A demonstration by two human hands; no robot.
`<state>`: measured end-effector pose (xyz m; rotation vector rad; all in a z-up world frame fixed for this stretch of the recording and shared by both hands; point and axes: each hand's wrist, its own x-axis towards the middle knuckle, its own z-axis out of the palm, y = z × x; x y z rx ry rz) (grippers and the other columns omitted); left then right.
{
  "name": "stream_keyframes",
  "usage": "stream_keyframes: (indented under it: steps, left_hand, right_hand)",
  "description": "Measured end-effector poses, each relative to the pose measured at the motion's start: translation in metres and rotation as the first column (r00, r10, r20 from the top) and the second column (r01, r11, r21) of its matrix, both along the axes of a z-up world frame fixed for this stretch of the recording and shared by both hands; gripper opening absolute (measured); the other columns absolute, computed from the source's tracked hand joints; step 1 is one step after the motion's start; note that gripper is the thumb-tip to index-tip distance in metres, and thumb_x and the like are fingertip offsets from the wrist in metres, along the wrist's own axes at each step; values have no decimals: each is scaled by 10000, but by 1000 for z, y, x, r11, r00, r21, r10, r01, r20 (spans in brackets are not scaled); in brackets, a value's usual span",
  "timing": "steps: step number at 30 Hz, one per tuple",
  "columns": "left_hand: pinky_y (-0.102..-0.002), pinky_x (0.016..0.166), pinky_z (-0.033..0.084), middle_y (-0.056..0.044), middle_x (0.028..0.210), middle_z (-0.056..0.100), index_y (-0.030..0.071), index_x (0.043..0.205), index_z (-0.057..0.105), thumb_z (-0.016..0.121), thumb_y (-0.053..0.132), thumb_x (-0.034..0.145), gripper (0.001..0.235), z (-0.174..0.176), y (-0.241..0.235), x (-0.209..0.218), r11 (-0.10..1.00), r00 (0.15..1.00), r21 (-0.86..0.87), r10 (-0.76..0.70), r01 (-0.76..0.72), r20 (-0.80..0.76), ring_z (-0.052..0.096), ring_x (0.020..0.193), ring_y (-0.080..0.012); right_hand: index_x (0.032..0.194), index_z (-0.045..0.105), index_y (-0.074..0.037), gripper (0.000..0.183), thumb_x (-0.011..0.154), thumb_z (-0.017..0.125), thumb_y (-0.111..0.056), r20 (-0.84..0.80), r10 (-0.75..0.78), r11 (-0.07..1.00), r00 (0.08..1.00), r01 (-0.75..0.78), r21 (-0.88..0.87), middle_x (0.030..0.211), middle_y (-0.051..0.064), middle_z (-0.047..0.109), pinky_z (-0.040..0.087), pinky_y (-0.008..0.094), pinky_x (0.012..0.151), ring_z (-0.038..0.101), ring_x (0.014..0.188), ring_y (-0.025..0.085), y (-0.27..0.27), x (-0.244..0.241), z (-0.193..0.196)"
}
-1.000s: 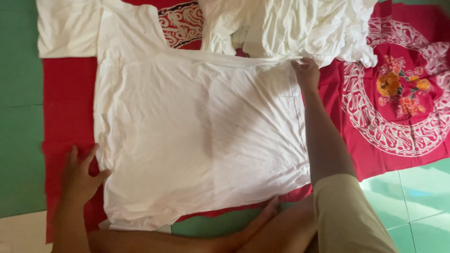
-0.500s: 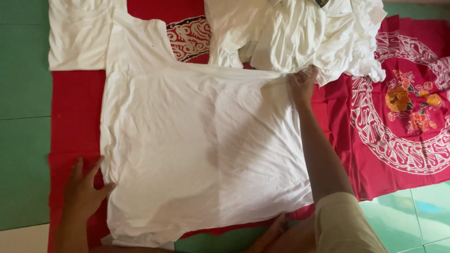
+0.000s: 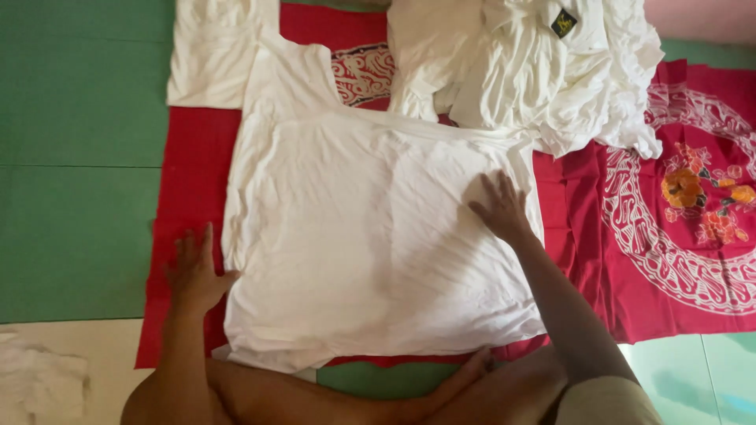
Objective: The person sits on the floor and folds white shirts one by one. They smooth the fabric, fold the sleeves and sides, and stack the folded shirts on a red patterned cloth.
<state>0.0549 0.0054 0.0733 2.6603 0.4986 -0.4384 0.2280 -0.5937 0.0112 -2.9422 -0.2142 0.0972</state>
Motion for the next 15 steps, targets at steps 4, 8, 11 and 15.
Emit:
stream_keyframes:
  steps: [4, 8, 11, 15]
  left_hand:
    - [-775, 1152, 180, -325, 1666, 224, 163, 1689, 118, 813, 404, 786, 1165, 14, -7, -8, 998, 998, 30, 46, -47, 39, 131, 1570, -482]
    - [-706, 1097, 350, -303, 1495, 475, 64, 1540, 445, 864, 406, 774, 937, -24, 12, -6, 990, 988, 55, 127, -132, 85, 370, 1468, -459]
    - [-479, 684, 569, -180, 771, 756, 65, 731, 786, 792, 529, 829, 474, 2, 12, -20, 993, 993, 38, 113, -114, 31, 749, 823, -408]
    - [-527, 957, 544, -350, 1296, 629, -128, 1336, 537, 814, 572, 751, 954, 94, -23, -52, 948, 870, -255, 43, -191, -491, 701, 1104, -436]
  right_hand:
    - [1612, 394, -299, 901, 821, 733, -566, -26, 74, 989, 997, -76, -125, 1637, 224, 356, 531, 579, 1011, 442, 1452, 412, -73, -27, -22]
    - [1449, 542, -382, 650, 848, 686, -582, -274, -155, 959, 949, 78, -272, 1337, 47, 679, 611, 491, 907, 646, 1271, 268, -142, -55, -32]
    - [1188, 793, -208, 655, 792, 687, -719, -469, -280, 944, 838, 151, -294, 1215, 117, 788, 642, 491, 794, 760, 1098, 320, -146, -99, -8]
    - [1252, 644, -27, 835, 656, 900, -551, -576, -342, 932, 742, 345, -109, 1101, 251, 749, 666, 416, 518, 788, 796, 358, -166, -144, -32]
